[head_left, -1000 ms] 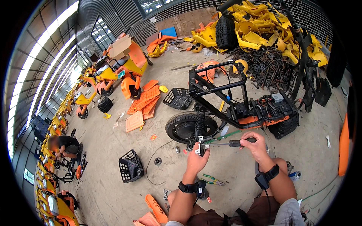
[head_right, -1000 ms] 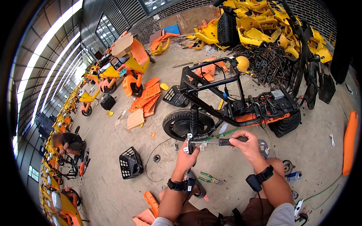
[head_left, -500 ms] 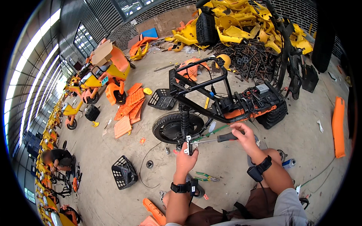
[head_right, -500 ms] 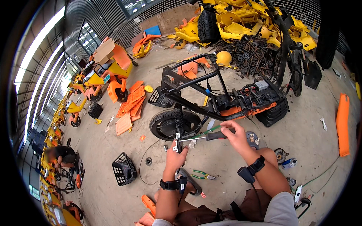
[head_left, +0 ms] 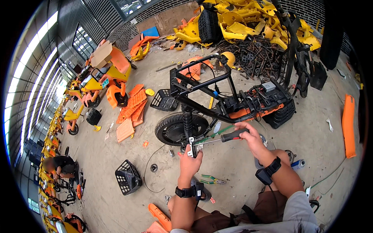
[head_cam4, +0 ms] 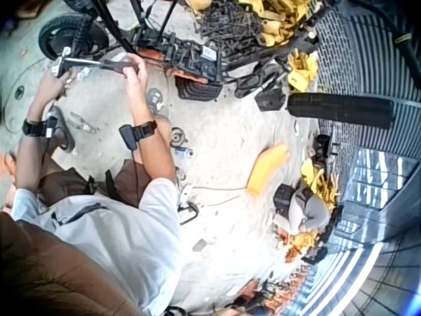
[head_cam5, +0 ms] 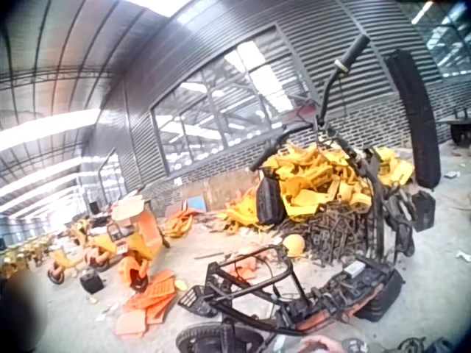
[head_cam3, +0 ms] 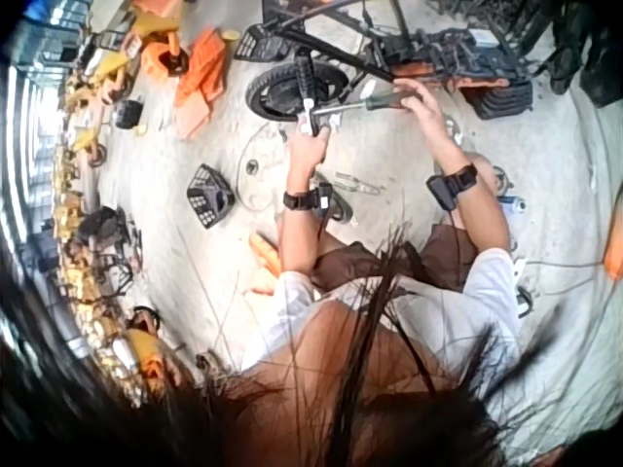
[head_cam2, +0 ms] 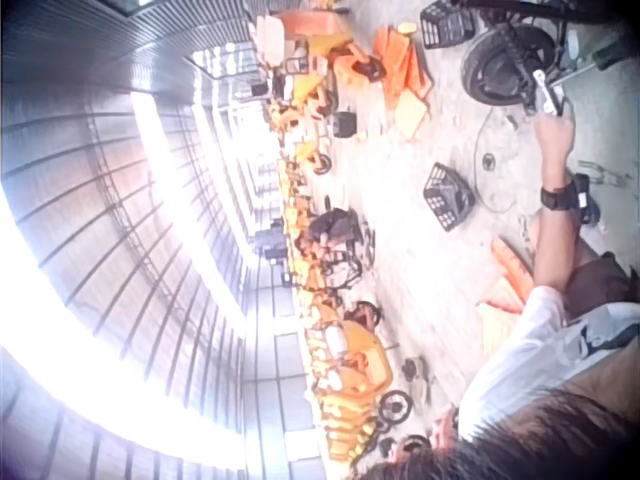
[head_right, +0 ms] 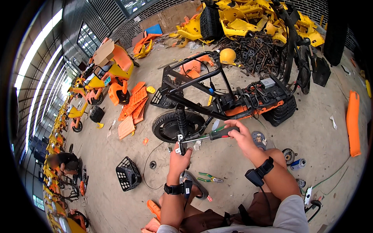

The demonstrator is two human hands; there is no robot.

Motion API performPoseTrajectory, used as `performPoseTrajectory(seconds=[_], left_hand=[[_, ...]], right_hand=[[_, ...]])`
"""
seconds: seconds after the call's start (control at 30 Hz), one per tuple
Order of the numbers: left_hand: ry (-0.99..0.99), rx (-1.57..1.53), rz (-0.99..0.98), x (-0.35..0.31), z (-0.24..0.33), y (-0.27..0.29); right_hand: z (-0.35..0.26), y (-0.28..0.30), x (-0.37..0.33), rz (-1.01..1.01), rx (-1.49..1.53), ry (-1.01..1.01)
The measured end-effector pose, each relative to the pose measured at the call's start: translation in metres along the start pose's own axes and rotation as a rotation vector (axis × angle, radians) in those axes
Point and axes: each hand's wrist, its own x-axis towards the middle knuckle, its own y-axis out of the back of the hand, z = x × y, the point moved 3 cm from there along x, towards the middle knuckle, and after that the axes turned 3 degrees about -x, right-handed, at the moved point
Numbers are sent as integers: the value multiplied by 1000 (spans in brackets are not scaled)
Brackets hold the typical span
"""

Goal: The person holds a black plastic component against a motorcycle frame and secures it with a screwdriver. They then use pliers to adjust a wire and continue fastening the part.

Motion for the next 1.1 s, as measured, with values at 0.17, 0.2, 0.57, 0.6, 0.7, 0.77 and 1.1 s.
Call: performPoseTrajectory(seconds=[0.17, 0.2, 0.57, 0.6, 0.7, 0.77, 1.1], left_hand=[[-75, -40, 35, 1, 6, 0], [-96, -14, 45, 0, 6, 0], [-81, -36, 25, 1, 7, -2], [-82, -6, 34, 1, 7, -2], [-81, 1, 41, 0, 5, -3], [-91, -59, 40, 1, 4, -4], [-68, -43, 40, -1, 8, -2]], right_hand=[[1, 3, -3, -50, 8, -252], [1, 2, -3, -29, -2, -224], [7, 6, 1, -9, -80, -167], [6, 5, 3, 3, -65, -69], [5, 3, 4, 10, 1, 75], [9, 5, 4, -4, 67, -40], [12, 4, 6, 11, -8, 8]])
